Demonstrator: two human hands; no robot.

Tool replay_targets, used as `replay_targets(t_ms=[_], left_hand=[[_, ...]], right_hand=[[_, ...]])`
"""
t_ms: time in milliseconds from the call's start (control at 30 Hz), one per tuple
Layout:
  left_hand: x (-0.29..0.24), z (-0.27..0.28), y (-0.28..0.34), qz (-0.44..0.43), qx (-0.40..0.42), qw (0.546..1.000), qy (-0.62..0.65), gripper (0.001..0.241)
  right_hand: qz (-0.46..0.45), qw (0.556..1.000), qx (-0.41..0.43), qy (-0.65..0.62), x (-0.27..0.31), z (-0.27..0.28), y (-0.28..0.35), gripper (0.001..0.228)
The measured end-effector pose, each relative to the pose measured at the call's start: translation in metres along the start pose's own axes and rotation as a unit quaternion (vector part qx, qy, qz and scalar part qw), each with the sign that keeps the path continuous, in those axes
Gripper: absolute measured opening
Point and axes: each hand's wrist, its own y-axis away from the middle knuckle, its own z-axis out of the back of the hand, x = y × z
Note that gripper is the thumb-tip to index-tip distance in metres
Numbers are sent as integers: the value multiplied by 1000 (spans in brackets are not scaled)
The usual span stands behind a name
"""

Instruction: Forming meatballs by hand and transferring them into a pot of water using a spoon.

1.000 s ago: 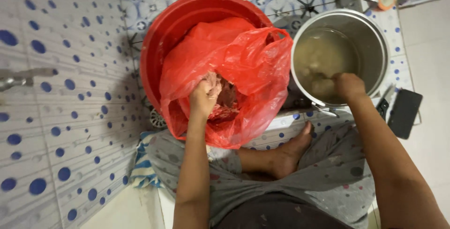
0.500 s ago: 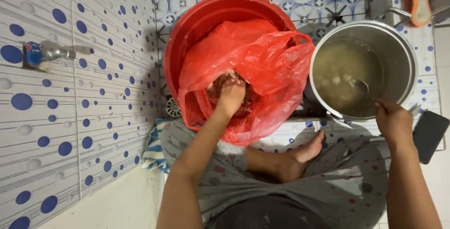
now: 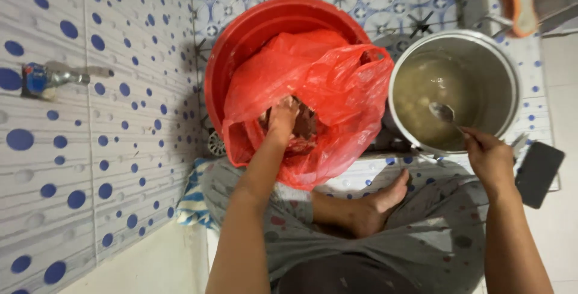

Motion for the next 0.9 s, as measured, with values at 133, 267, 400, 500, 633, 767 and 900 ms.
replay_targets(t_ms=[133,267,400,500,633,767,900], left_hand=[[-3,-3,-28,40,-102,993,42,43],[-7,-10,-53,63,192,977,75,39],[18,130,68,78,231,956,160,51],[30,117,90,-41,34,943,329,73],[33,140,137,80,30,814,574,60],[20,58,86,-178,-49,171,968,16],[30,144,174,10,-139,276,951,61]], right_hand=[[-103,995,9,6,28,26,10,30],[-91,995,-9,-46,22,38,23,26],[-99,993,-7,-64,15,42,32,22],[-84,994,-22,-59,1,32,35,22],[-42,994,-48,-90,-3,12,36,20],[-57,983,-59,-166,52,17,48,21],[-62,958,-58,-275,98,17,65,21]])
